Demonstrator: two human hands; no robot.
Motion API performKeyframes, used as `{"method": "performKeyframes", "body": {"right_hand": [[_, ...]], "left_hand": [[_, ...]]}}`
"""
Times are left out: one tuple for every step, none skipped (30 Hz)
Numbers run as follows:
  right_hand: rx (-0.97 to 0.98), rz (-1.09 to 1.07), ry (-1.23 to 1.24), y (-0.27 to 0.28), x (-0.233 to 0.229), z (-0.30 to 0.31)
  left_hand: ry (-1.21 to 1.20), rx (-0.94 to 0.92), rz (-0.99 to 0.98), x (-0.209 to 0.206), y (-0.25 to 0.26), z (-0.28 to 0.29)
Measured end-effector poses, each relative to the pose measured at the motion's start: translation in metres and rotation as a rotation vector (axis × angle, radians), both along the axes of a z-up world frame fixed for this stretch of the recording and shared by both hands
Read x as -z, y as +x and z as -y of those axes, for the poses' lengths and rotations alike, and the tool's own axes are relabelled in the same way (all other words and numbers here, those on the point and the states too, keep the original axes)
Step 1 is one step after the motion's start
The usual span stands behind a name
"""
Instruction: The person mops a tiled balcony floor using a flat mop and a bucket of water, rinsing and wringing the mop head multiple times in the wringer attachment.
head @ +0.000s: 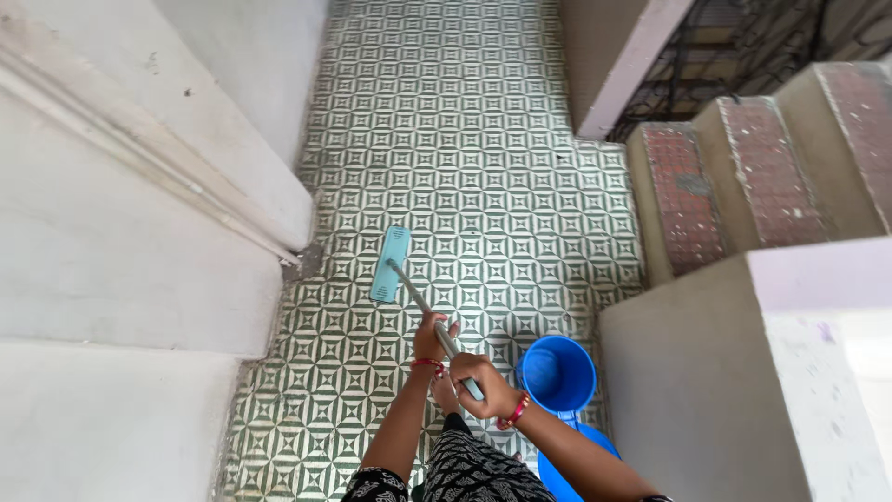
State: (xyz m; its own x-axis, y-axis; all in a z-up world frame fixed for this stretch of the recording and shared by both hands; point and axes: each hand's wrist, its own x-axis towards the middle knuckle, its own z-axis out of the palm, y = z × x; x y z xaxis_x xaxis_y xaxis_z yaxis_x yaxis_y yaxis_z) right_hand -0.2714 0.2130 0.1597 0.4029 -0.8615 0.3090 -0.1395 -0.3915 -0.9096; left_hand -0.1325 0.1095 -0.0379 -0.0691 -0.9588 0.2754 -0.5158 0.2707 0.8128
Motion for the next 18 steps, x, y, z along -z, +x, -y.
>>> {"method": "performKeyframes", "body": {"right_hand": [[0.011, -0.027, -0.012, -0.008, -0.006, -0.014], [0.022, -0.054, -0.023, -0.016, -0.011, -0.026], [0.043, -0.068, -0.027, -0.024, -0.015, -0.039], [0.063, -0.083, -0.031, -0.033, -0.018, -0.052], [0.084, -0.102, -0.034, -0.041, -0.019, -0.064], [0.124, -0.103, -0.030, -0.047, -0.019, -0.078], [0.162, -0.109, -0.029, -0.054, -0.018, -0.091], [0.199, -0.114, -0.029, -0.061, -0.016, -0.104], [0.236, -0.126, -0.040, -0.068, -0.014, -0.116], [0.274, -0.139, -0.052, -0.074, -0.010, -0.126], [0.311, -0.153, -0.063, -0.081, -0.005, -0.136], [0.357, -0.155, -0.050, -0.088, 0.001, -0.147], [0.399, -0.155, -0.035, -0.094, 0.005, -0.156], [0.440, -0.154, -0.021, -0.099, 0.008, -0.166], [0.511, -0.133, -0.040, -0.100, 0.013, -0.175], [0.582, -0.112, -0.059, -0.099, 0.017, -0.184], [0.648, -0.090, -0.076, -0.100, 0.019, -0.191], [0.730, -0.068, -0.077, -0.101, 0.019, -0.197]], "left_hand": [[0.064, 0.029, -0.028, 0.001, -0.014, -0.009], [0.128, 0.059, -0.054, 0.002, -0.028, -0.019], [0.197, 0.094, -0.076, 0.003, -0.042, -0.031], [0.163, 0.135, -0.090, 0.004, -0.057, -0.042], [0.131, 0.176, -0.109, 0.005, -0.073, -0.052], [0.099, 0.217, -0.129, 0.005, -0.087, -0.062], [0.136, 0.255, -0.113, 0.005, -0.103, -0.071], [0.173, 0.294, -0.096, 0.006, -0.118, -0.079], [0.209, 0.333, -0.076, 0.007, -0.131, -0.087], [0.247, 0.381, -0.082, 0.007, -0.142, -0.094], [0.285, 0.428, -0.088, 0.010, -0.154, -0.100], [0.323, 0.475, -0.092, 0.012, -0.167, -0.105], [0.262, 0.526, -0.101, 0.012, -0.178, -0.111], [0.202, 0.576, -0.112, 0.012, -0.188, -0.118], [0.137, 0.623, -0.118, 0.012, -0.196, -0.121], [0.079, 0.692, -0.083, 0.012, -0.204, -0.123], [0.023, 0.756, -0.047, 0.011, -0.211, -0.125], [-0.034, 0.820, -0.013, 0.010, -0.216, -0.129]]}}
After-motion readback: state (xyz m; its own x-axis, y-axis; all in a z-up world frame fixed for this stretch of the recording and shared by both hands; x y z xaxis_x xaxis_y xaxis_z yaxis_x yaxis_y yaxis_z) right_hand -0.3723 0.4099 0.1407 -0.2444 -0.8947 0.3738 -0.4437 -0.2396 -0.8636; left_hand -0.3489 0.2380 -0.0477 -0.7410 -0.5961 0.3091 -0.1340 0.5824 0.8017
